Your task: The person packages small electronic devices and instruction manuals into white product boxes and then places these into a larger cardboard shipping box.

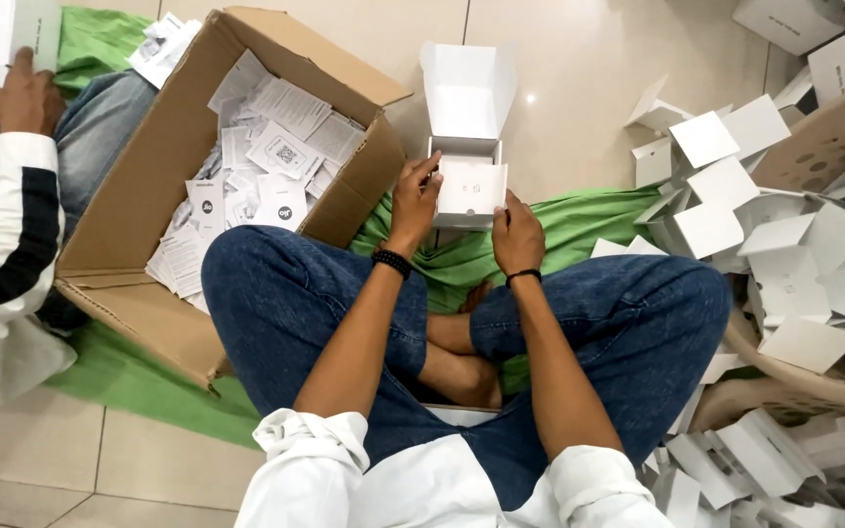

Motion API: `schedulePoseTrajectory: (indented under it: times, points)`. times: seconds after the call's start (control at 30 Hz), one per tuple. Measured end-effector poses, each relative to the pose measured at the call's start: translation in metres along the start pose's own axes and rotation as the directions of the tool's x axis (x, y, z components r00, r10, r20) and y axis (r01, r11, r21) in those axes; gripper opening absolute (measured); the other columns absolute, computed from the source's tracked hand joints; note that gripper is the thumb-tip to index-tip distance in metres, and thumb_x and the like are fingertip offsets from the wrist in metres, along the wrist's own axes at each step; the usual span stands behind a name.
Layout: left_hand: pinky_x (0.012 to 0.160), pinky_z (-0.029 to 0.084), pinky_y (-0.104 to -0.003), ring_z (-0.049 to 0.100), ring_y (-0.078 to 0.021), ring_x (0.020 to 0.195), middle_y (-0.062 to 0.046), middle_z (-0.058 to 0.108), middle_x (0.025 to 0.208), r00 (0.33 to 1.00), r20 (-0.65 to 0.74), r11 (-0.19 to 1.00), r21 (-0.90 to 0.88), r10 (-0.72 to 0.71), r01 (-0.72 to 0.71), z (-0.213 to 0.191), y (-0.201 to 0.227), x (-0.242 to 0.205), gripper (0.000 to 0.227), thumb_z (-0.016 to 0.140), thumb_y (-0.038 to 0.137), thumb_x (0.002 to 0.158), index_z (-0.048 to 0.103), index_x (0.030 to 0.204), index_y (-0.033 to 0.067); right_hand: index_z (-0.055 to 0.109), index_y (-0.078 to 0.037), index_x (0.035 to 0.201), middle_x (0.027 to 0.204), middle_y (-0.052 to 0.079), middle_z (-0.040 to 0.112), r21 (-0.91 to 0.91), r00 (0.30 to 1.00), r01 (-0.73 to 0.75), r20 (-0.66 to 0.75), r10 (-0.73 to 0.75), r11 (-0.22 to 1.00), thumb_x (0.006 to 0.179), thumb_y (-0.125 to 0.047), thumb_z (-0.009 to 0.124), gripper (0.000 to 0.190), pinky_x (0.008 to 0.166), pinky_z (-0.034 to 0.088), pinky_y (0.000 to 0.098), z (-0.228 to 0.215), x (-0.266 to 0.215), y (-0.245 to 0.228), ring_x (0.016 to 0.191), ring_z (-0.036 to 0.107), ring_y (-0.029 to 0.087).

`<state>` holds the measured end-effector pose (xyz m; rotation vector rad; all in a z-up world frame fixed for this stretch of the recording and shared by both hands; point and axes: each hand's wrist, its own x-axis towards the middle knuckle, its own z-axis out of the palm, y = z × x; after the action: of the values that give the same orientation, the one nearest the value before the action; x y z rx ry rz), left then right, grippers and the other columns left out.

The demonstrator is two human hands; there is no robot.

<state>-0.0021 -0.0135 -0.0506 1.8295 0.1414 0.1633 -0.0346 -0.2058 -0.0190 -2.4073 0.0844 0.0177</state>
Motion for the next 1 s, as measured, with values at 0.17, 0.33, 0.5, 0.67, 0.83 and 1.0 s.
schedulePoseTrajectory:
  times: [0.17, 0.33, 0.5, 0.67, 0.83, 1.0]
  points:
    - [0.089, 0.055, -0.032, 0.065, -0.0196, 0.097, -0.011, 0.064, 0.121, 0.998, 0.029, 0.999, 0.002, -0.048, 0.048, -0.003, 0.007, 0.010, 0.037, 0.064, 0.012, 0.101, 0.065, 0.138, 0.0091, 0.062, -0.013, 0.138, 0.102, 0.018, 0.069, 0.009, 1.000, 0.015, -0.012, -0.015, 1.000, 0.101, -0.017, 0.055, 0.038, 0.081, 0.052, 0.0490, 0.000, 0.006, -0.006, 0.092, 0.066, 0.038]
    - [0.088, 0.054, -0.033, 0.065, -0.0221, 0.096, -0.014, 0.063, 0.120, 0.999, 0.019, 0.999, -0.005, -0.039, 0.039, -0.007, 0.015, 0.018, 0.037, 0.064, 0.010, 0.100, 0.066, 0.137, 0.0080, 0.062, -0.014, 0.140, 0.101, 0.018, 0.069, 0.025, 1.000, 0.010, 0.006, -0.011, 1.000, 0.102, -0.018, 0.054, 0.039, 0.082, 0.053, 0.0490, -0.002, 0.013, -0.010, 0.092, 0.067, 0.038]
    - [0.090, 0.054, -0.036, 0.068, -0.0250, 0.101, -0.014, 0.066, 0.117, 0.995, -0.010, 0.989, 0.110, -0.099, 0.100, -0.003, -0.021, 0.013, 0.037, 0.064, 0.010, 0.099, 0.066, 0.136, 0.0079, 0.059, -0.009, 0.141, 0.105, 0.017, 0.068, -0.054, 0.998, 0.063, 0.011, -0.062, 0.997, 0.103, -0.020, 0.055, 0.040, 0.081, 0.053, 0.0493, 0.018, 0.015, 0.009, 0.094, 0.066, 0.039]
    - [0.089, 0.054, -0.038, 0.068, -0.0276, 0.100, -0.015, 0.067, 0.114, 0.994, -0.014, 0.977, 0.184, -0.111, 0.112, -0.005, -0.006, 0.010, 0.037, 0.064, 0.012, 0.098, 0.066, 0.135, 0.0073, 0.058, -0.008, 0.141, 0.107, 0.017, 0.067, -0.133, 0.999, 0.038, 0.031, -0.034, 0.990, 0.103, -0.021, 0.055, 0.041, 0.080, 0.053, 0.0498, 0.005, 0.012, -0.014, 0.094, 0.065, 0.038]
    - [0.095, 0.051, -0.044, 0.062, -0.0382, 0.109, -0.022, 0.062, 0.120, 1.000, 0.011, 0.912, 0.409, 0.029, -0.031, 0.008, -0.045, 0.001, 0.043, 0.065, 0.007, 0.098, 0.060, 0.141, 0.0023, 0.054, -0.006, 0.144, 0.110, 0.017, 0.066, -0.342, 0.990, -0.022, 0.126, 0.069, 0.939, 0.101, -0.023, 0.057, 0.046, 0.080, 0.054, 0.0501, 0.014, 0.011, -0.005, 0.097, 0.065, 0.037]
    - [0.094, 0.048, -0.047, 0.057, -0.0399, 0.112, -0.024, 0.058, 0.126, 0.995, -0.005, 0.864, 0.497, 0.100, -0.085, -0.001, 0.015, -0.008, 0.052, 0.069, 0.010, 0.088, 0.058, 0.137, -0.0018, 0.042, -0.009, 0.151, 0.120, 0.019, 0.062, -0.294, 0.995, -0.012, 0.094, 0.041, 0.956, 0.092, -0.024, 0.066, 0.065, 0.082, 0.054, 0.0507, 0.020, 0.013, 0.005, 0.105, 0.063, 0.039]
